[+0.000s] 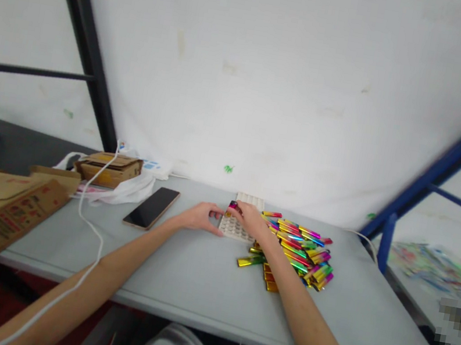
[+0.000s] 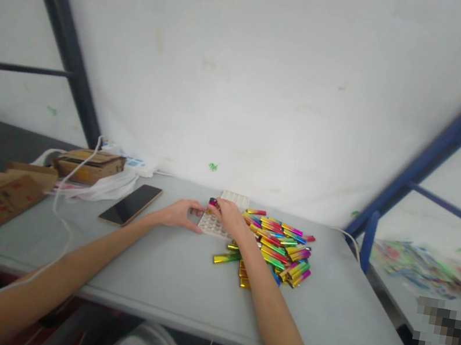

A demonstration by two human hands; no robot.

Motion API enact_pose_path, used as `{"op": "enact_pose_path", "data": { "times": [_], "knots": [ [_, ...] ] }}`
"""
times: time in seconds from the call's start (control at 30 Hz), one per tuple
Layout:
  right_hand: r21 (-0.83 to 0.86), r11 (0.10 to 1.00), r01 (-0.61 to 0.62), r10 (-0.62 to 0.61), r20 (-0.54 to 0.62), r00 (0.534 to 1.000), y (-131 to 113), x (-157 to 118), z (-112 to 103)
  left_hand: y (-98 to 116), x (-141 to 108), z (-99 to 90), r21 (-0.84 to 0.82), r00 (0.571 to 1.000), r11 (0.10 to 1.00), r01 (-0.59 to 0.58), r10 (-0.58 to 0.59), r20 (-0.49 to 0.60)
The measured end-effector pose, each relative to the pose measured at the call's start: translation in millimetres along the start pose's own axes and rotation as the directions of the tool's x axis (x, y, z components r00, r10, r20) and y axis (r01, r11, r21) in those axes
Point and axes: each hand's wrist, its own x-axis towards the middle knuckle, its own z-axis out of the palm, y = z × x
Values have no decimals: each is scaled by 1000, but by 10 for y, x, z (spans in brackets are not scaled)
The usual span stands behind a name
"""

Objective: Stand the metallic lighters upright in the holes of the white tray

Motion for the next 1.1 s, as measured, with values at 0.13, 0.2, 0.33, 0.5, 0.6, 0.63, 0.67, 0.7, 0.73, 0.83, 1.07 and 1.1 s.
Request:
{"op": "enact_pose_path", "data": {
  "times": [0.13,0.2,0.33,0.5,0.6,0.63,0.67,0.7,0.73,0.83,1.07,1.1],
  "knots": [
    [36,999,-8,7,46,999,-10,24,2,-42,0,3,16,1000,1000,-24,24,-4],
    [40,999,-31,28,79,996,-43,50,6,-57,-2,9,16,999,999,-33,33,-6],
    [2,998,-61,60,89,994,-119,40,-118,-47,-10,-10,36,999,999,-39,39,-2],
    [73,993,-95,90,69,994,-122,-391,-713,-33,-6,-75,152,998,987,-55,55,0],
    [122,993,1,-22,174,985,-164,-807,-1009,-39,-7,-104,221,996,972,-83,88,-14],
    [127,992,23,-50,215,975,-193,-933,-1044,-37,-10,-112,230,995,969,-92,97,-13],
    [112,993,48,-75,253,965,-227,-1043,-1044,-32,-15,-121,235,995,967,-96,101,-8],
    [83,994,64,-85,280,956,-266,-1130,-1009,-23,-21,-129,237,995,967,-96,99,-1],
    [38,997,74,-82,300,950,-306,-1193,-947,-12,-27,-138,237,996,967,-92,93,6],
    [-148,984,97,-50,296,954,-425,-1239,-691,20,-47,-161,226,998,972,-69,68,15],
    [29,999,21,-25,117,993,-473,-930,-673,35,-65,-165,195,999,979,-51,50,7],
    [129,991,-31,22,77,997,-447,-869,-729,42,-66,-157,184,998,981,-56,56,8]
  ]
}}
